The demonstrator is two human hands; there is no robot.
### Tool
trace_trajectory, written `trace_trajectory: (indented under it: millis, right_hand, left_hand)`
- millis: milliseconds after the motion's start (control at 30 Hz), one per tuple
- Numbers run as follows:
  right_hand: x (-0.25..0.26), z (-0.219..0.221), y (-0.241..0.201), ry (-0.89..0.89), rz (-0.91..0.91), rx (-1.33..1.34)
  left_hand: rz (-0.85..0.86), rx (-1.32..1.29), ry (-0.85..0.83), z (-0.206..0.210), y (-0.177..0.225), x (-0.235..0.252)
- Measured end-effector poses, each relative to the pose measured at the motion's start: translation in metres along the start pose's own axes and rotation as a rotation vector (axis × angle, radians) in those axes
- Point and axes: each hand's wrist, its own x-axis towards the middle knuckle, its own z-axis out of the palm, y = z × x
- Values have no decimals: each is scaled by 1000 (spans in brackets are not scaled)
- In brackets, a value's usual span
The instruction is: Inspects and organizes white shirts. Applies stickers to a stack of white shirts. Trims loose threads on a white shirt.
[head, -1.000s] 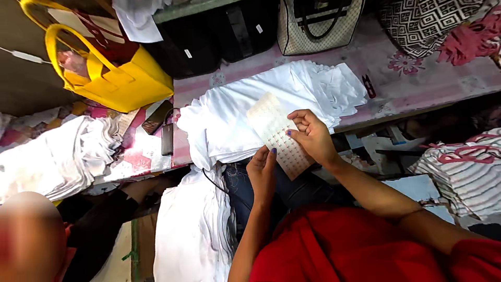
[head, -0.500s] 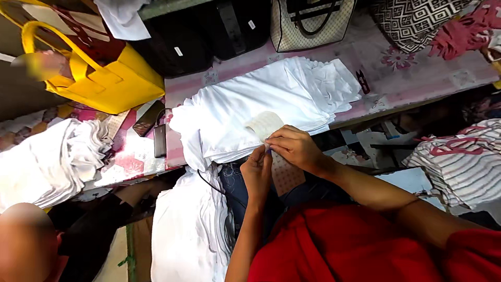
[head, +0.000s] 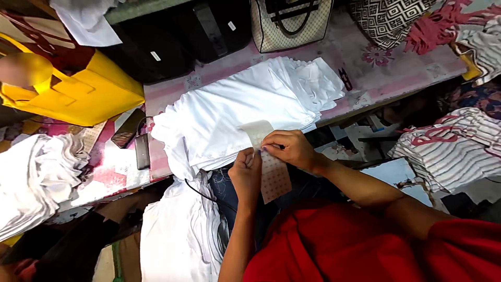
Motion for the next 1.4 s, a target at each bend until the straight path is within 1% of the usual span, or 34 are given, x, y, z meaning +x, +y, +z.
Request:
trace_trajectory:
  millis: [33, 67, 167, 200, 233, 267, 300, 367, 400, 433, 467, 500, 600, 667, 800, 900, 967, 1033, 1100, 1233, 1300, 1400]
  right_hand:
    - [-1, -8, 0, 21, 47, 66]
    - [-2, -19, 2, 49, 109, 129]
    - [-4, -64, 20, 204, 402, 259]
    - [-4, -76, 30, 267, 498, 299]
    - [-6, -86, 42, 308, 577, 345]
    - [-9, -92, 53, 334, 638, 377]
    - [-13, -95, 63, 340, 679, 380]
    - [-25, -94, 79, 318, 699, 305]
    - [-32, -93, 83, 308, 696, 257]
    - [-39, -92, 84, 293, 693, 225]
    - [-46, -92, 81, 270, 700, 203]
    - [-50, -92, 79, 269, 719, 202]
    - [-57, -87, 76, 308, 742, 196]
    - [-56, -81, 72, 297, 675, 132]
    - [-51, -65, 56, 196, 454, -77]
    - [-56, -45, 53, 119, 260, -153]
    - [-57, -31, 54, 97, 123, -204]
    - [-52, -20, 58, 101, 28, -276]
    - [-47, -14, 69, 128, 33, -415]
    - [-41, -19, 99, 183, 184, -658]
    - [-40, -21, 103, 198, 192, -725]
    - [-43, -21, 104, 104, 209, -729]
  left_hand:
    - [53, 64, 44, -5, -1, 5]
    - [155, 152, 122, -11, -2, 13]
    - [600, 439, 422, -35, 9, 49]
    - [718, 495, 467, -37, 15, 62]
    - [797, 520, 429, -33, 20, 72]
    - [844, 533, 336, -22, 19, 79]
    - [853, 554, 206, -6, 14, 82]
    - [750, 619, -204, 32, -3, 83]
    - [694, 654, -381, 50, -12, 83]
    - [647, 682, -507, 64, -21, 81]
    - [611, 687, -580, 73, -27, 79]
    - [588, 675, -613, 77, -30, 77]
    - [545, 624, -618, 75, -31, 76]
    - [488, 598, -654, 70, -25, 80]
    - [476, 580, -669, 68, -24, 87]
    - [460, 585, -692, 69, -20, 94]
    - [456, 530, -701, 68, -19, 98]
    - [438, 459, -667, 65, -17, 101]
    - [459, 417, -577, 65, -17, 98]
    - [527, 416, -425, 68, -20, 91]
    - [543, 414, -400, 69, -22, 88]
    - [543, 411, -414, 69, -23, 85]
